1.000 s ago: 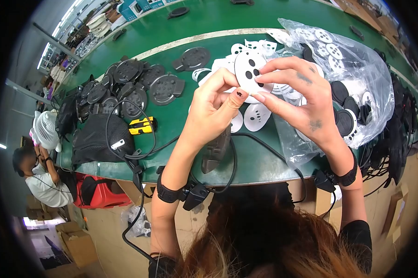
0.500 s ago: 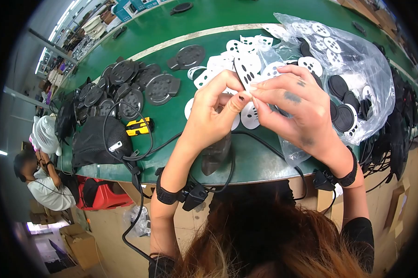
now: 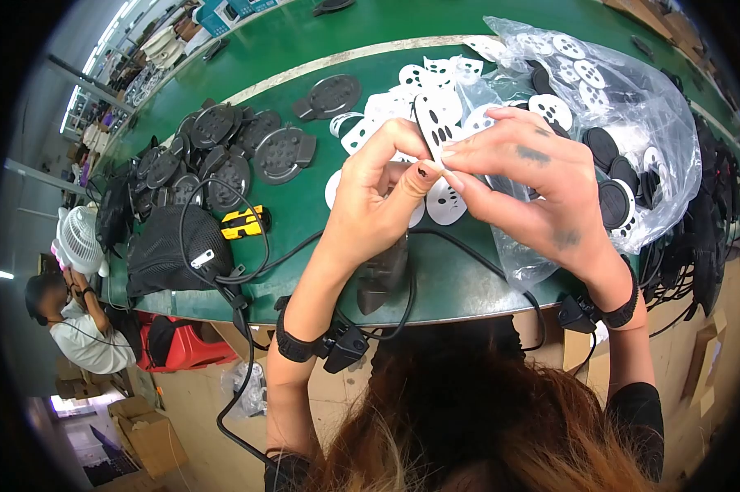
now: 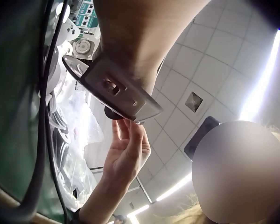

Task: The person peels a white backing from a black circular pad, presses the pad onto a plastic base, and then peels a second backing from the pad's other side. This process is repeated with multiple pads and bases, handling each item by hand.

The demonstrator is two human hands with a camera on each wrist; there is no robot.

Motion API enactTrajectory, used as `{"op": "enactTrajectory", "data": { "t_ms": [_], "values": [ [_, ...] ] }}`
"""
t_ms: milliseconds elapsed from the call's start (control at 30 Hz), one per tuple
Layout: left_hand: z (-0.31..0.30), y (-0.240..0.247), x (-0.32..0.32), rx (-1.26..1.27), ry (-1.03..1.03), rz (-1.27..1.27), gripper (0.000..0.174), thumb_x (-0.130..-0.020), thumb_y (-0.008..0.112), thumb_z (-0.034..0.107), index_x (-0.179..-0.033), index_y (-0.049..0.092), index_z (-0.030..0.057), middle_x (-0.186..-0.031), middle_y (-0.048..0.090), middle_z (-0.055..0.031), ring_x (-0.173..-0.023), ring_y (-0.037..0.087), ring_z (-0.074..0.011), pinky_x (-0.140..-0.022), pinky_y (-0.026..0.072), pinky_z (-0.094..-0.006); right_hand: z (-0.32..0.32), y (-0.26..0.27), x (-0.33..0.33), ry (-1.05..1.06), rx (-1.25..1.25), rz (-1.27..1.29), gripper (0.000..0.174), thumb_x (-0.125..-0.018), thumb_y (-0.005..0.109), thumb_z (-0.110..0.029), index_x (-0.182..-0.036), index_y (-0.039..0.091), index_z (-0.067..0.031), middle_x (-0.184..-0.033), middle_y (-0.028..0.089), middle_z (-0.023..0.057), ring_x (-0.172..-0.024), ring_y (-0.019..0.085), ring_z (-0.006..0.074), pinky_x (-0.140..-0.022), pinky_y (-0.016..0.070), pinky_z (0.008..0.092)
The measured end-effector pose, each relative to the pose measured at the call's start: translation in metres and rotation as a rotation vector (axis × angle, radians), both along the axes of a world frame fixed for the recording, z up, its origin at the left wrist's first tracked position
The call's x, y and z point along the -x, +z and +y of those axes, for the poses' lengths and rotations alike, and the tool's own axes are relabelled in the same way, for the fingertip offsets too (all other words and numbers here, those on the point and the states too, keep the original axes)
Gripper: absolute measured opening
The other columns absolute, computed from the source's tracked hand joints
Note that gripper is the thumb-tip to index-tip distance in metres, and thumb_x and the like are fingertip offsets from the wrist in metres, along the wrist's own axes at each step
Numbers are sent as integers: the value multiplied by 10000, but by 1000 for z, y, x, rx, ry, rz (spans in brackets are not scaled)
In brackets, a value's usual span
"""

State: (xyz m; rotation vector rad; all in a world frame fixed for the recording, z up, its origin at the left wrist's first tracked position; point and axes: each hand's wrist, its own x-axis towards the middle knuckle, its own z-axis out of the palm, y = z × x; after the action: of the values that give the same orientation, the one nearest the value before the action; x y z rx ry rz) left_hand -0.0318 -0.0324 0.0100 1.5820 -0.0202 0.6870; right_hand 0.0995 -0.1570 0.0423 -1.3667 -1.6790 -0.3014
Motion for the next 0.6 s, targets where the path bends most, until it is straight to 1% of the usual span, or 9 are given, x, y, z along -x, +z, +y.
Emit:
{"op": "enactTrajectory", "data": {
  "t_ms": [167,300,400,467,600],
  "values": [
    [-2,-4,-1,-68,51,2,205,-867,571,188,-816,478,12,-815,458,-34,-699,467,-59,-585,422,-186,0,-3,5,-66,-57,-75,118,-636,682,-41,-730,614,-60,-718,611,28,-683,603,187,-776,465,352],
    [-5,-3,-2,-111,71,29,209,-869,567,193,-825,472,13,-821,463,-39,-688,467,-58,-570,422,-189,-1,-3,6,-104,-54,-75,114,-635,681,-42,-724,613,-62,-709,610,24,-669,603,186,-786,468,363],
    [-5,-2,-1,-50,48,-12,208,-874,559,195,-846,461,13,-832,466,-40,-682,469,-59,-557,423,-190,-3,1,2,-63,-39,-29,119,-641,682,-54,-746,627,-57,-719,622,33,-670,609,197,-808,466,369],
    [-4,-1,-2,-59,51,-27,206,-876,556,193,-855,459,13,-830,463,-37,-680,467,-58,-555,423,-191,-5,7,0,10,89,22,176,-669,682,-13,-833,669,-75,-803,666,39,-756,641,157,-897,426,407],
    [-2,-3,-1,-30,27,-49,193,-879,552,185,-859,463,16,-819,452,-29,-665,456,-60,-544,409,-192,-6,8,1,3,111,19,174,-682,679,-24,-846,674,-81,-820,670,41,-778,644,157,-913,414,411]
  ]
}}
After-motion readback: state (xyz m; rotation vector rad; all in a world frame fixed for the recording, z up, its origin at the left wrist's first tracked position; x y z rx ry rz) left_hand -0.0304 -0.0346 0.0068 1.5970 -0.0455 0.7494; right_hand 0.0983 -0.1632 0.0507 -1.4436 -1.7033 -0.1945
